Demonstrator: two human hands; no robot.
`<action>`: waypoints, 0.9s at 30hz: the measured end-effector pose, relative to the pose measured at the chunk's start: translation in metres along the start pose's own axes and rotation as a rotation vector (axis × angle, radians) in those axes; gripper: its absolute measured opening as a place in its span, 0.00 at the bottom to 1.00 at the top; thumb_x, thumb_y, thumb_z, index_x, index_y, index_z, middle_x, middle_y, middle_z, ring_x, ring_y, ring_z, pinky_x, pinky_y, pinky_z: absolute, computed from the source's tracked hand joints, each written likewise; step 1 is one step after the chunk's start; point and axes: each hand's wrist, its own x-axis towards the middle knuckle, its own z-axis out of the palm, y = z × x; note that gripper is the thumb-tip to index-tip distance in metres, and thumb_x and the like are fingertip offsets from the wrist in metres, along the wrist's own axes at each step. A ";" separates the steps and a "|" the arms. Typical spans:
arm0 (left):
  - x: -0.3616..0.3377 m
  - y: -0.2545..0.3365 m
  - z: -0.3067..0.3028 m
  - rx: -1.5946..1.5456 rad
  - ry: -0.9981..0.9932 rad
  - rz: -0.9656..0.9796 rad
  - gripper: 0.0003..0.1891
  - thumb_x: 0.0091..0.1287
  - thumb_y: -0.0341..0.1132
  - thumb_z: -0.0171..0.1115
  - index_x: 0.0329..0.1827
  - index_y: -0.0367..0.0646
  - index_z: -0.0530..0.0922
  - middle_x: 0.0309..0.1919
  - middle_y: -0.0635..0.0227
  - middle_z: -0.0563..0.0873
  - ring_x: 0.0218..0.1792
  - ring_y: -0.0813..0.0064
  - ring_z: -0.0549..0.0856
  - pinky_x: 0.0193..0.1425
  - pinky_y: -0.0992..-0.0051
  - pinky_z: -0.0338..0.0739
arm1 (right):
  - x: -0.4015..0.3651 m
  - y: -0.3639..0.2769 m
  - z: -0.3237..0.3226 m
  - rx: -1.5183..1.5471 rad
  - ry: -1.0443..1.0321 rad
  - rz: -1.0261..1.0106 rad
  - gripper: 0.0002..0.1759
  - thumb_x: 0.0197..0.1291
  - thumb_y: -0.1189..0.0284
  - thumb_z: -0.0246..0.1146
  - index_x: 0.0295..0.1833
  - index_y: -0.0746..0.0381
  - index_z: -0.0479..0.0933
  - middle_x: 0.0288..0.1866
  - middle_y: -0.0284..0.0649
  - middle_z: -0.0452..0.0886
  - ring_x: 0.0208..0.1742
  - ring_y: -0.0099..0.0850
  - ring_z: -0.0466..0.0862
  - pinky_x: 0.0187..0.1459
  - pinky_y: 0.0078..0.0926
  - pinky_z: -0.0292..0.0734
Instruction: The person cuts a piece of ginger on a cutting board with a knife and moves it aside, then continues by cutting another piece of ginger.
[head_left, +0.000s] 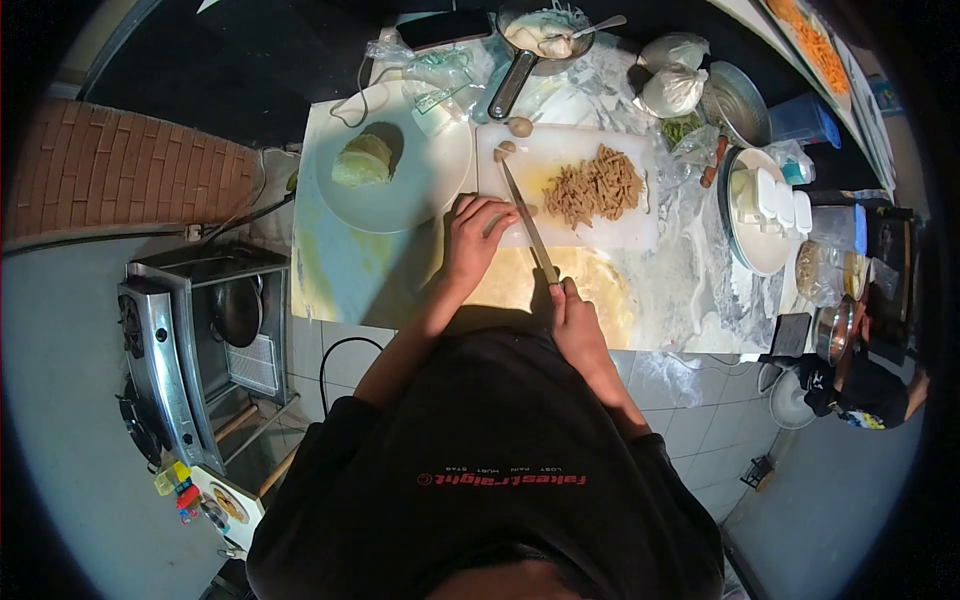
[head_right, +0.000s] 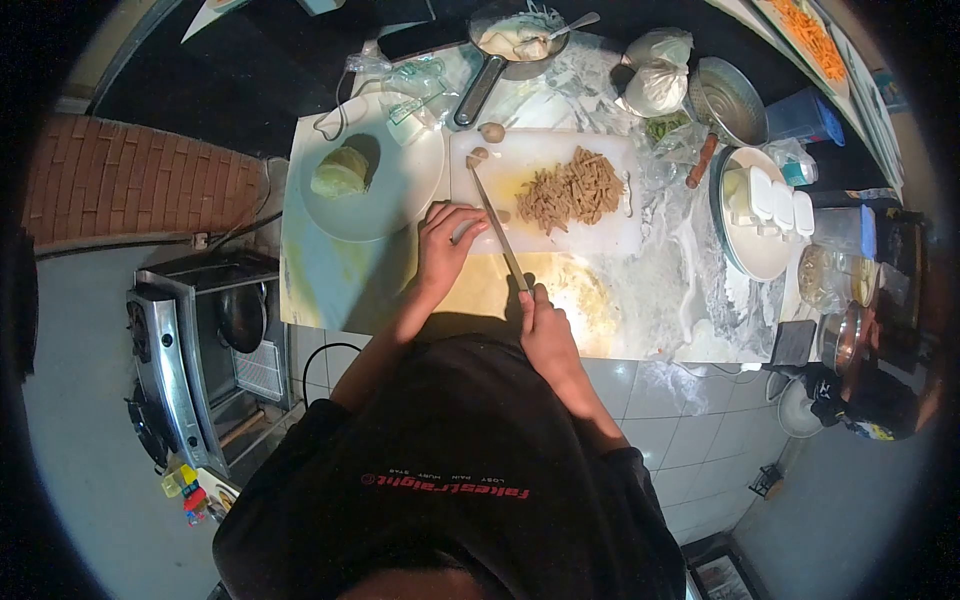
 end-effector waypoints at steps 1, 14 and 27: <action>0.000 0.001 0.000 -0.004 -0.001 -0.005 0.07 0.59 0.28 0.73 0.40 0.41 0.87 0.39 0.64 0.89 0.44 0.62 0.84 0.49 0.66 0.78 | 0.000 0.001 0.001 0.000 -0.002 0.002 0.22 0.80 0.59 0.47 0.58 0.69 0.70 0.29 0.68 0.80 0.36 0.68 0.81 0.35 0.61 0.75; 0.001 0.002 0.000 0.014 -0.002 -0.007 0.06 0.59 0.28 0.72 0.40 0.41 0.87 0.38 0.65 0.88 0.43 0.62 0.84 0.50 0.65 0.78 | 0.004 0.003 0.001 -0.010 -0.036 0.025 0.23 0.80 0.59 0.47 0.61 0.70 0.71 0.30 0.69 0.81 0.37 0.68 0.82 0.36 0.60 0.77; 0.000 0.000 0.000 0.021 -0.022 0.020 0.04 0.61 0.28 0.70 0.38 0.41 0.86 0.38 0.66 0.88 0.43 0.63 0.83 0.49 0.67 0.78 | 0.006 0.000 0.002 0.041 -0.059 -0.001 0.23 0.80 0.60 0.46 0.62 0.70 0.71 0.33 0.68 0.81 0.40 0.67 0.82 0.39 0.60 0.77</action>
